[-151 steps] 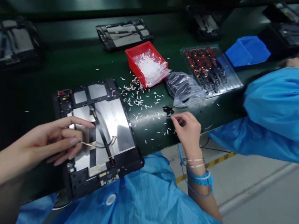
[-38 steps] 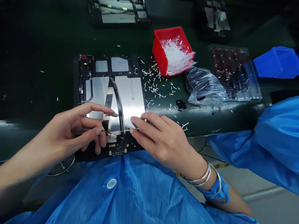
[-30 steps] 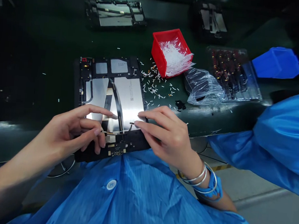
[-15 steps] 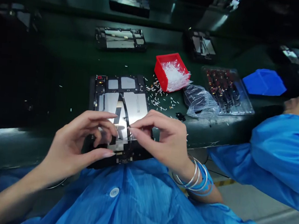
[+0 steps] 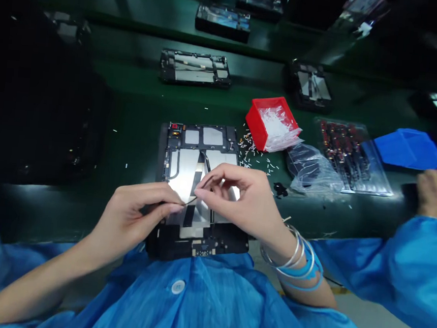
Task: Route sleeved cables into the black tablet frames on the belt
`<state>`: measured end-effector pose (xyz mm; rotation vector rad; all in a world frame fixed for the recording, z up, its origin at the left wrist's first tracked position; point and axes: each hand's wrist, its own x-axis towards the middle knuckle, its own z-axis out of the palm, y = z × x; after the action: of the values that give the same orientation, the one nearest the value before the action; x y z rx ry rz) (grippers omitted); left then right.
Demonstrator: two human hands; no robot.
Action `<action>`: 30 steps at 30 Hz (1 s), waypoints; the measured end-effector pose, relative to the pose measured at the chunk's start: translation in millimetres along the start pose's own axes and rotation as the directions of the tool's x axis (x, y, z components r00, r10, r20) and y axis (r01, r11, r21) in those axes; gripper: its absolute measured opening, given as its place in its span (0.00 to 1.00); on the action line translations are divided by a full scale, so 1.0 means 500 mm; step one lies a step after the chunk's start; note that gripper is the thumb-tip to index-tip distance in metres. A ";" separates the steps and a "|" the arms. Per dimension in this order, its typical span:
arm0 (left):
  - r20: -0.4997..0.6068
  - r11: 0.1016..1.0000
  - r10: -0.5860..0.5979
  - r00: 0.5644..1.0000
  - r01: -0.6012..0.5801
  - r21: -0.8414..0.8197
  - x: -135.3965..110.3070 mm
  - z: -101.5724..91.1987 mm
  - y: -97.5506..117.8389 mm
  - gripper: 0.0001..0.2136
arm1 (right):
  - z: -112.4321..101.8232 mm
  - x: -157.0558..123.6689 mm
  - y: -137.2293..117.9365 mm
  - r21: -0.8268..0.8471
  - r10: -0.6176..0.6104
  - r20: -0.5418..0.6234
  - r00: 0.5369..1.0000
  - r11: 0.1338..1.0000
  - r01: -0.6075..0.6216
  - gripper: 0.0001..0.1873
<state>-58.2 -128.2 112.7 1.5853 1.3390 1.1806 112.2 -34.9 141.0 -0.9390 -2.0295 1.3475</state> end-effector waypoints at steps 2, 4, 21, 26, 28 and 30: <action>0.004 0.998 -0.050 0.999 0.050 0.032 -0.012 -0.014 -0.001 0.07 | -0.003 0.022 -0.011 -0.121 -0.016 0.085 0.996 0.992 0.026 0.09; -0.048 0.988 -0.099 0.994 0.104 0.112 -0.031 -0.031 -0.006 0.04 | 0.001 0.048 -0.014 -0.178 -0.007 0.144 0.990 0.983 0.033 0.09; 0.101 0.595 0.338 0.936 -0.296 0.747 -0.062 -0.067 -0.125 0.21 | 0.043 0.173 0.019 -0.401 0.175 0.383 0.907 0.916 -0.008 0.14; 0.080 0.566 0.357 0.930 -0.284 0.774 -0.067 -0.070 -0.134 0.22 | 0.041 0.164 0.026 -0.458 0.079 0.326 0.942 0.885 0.084 0.12; 0.085 0.566 0.369 0.926 -0.296 0.770 -0.067 -0.070 -0.136 0.21 | 0.038 0.162 0.026 -0.461 0.065 0.322 0.944 0.882 0.096 0.12; 0.095 0.567 0.381 0.920 -0.314 0.762 -0.065 -0.070 -0.135 0.20 | 0.036 0.163 0.024 -0.466 0.078 0.306 0.949 0.881 0.078 0.11</action>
<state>-113.0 -148.5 54.4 2.5418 1.7754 0.9170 51.4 21.7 126.9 -0.9657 -2.6886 1.0653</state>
